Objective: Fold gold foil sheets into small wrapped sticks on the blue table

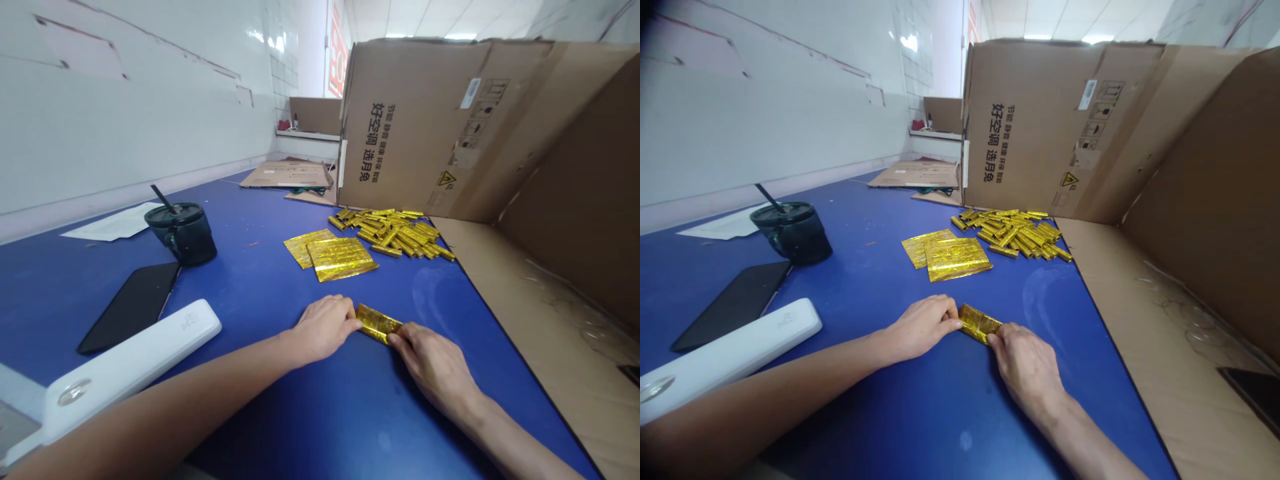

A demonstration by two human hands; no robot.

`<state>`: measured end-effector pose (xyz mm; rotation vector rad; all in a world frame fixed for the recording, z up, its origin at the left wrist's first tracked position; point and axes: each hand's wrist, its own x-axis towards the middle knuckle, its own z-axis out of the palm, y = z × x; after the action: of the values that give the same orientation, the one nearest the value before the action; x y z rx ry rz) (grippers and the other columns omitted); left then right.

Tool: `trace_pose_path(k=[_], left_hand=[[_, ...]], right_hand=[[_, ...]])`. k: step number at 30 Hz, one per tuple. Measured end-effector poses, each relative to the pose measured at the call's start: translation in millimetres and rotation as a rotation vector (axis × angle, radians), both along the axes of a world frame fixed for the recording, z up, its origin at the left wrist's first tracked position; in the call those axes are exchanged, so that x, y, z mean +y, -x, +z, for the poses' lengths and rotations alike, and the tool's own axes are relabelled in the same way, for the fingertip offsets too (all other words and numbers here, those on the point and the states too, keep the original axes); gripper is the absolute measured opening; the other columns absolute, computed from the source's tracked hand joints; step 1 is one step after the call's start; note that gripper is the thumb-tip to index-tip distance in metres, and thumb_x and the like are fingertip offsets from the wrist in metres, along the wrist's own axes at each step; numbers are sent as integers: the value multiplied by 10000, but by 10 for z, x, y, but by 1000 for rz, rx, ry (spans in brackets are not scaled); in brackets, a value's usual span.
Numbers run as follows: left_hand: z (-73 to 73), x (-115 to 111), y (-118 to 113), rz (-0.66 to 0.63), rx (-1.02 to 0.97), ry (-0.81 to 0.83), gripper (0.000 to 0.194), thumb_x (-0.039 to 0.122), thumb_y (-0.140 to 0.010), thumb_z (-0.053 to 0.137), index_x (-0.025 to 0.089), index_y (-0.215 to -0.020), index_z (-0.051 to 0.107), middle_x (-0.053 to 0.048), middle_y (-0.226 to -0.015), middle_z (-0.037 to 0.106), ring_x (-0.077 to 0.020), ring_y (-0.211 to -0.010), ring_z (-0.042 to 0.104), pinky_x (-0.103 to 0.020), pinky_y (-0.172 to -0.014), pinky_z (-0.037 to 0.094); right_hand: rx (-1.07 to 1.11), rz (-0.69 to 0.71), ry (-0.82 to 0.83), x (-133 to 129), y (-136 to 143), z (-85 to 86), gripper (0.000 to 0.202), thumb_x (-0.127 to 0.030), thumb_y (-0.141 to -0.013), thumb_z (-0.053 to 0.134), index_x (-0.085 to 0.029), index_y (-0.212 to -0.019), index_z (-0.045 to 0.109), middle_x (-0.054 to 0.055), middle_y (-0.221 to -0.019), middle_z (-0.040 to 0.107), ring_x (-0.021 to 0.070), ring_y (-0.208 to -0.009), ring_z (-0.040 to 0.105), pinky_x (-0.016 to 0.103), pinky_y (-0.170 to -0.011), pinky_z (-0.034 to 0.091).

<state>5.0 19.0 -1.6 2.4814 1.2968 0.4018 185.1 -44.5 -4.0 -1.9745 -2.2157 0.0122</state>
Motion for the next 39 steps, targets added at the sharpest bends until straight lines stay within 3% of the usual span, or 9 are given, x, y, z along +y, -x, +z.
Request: trace_pose_path(k=[15, 27, 30, 34, 39], left_hand=[[18, -29, -65, 57, 215, -136, 237, 341, -806, 386, 175, -745, 543, -47, -753, 589, -210, -732, 559, -313, -635, 416], [53, -23, -106, 79, 270, -118, 225, 360, -786, 412, 174, -761, 536, -53, -752, 602, -220, -735, 580, -312, -633, 427], [70, -28, -98, 82, 278, -108, 201, 359, -774, 450, 173, -800, 522, -47, -737, 599, -213, -733, 583, -292, -624, 424], [62, -15, -71, 53, 272, -113, 169, 336, -783, 464, 179, -832, 499, -39, -744, 598, -209, -725, 583, -284, -601, 416], [96, -45, -54, -8, 269, -162, 104, 260, -803, 456, 170, -838, 495, -50, -779, 587, -218, -750, 562, -310, -626, 409]], right_hand=[[-89, -34, 22, 8, 75, 63, 220, -259, -830, 372, -202, -690, 533, 23, -692, 640, 175, -640, 601, 243, -488, 315], [-130, -58, -37, -15, 74, 19, 164, -295, -820, 403, -215, -698, 480, 6, -639, 620, 172, -536, 590, 239, -415, 280], [-146, 44, -102, -43, 58, -23, 115, -223, -827, 384, -225, -784, 490, -3, -699, 615, 140, -524, 573, 226, -420, 300], [-220, 238, -104, -79, 51, -21, 213, -102, -799, 358, -220, -808, 535, 19, -773, 610, 142, -596, 580, 233, -489, 354], [-184, 258, -11, -122, 129, 66, 191, -147, -797, 364, -192, -747, 543, 38, -731, 624, 171, -623, 598, 256, -535, 386]])
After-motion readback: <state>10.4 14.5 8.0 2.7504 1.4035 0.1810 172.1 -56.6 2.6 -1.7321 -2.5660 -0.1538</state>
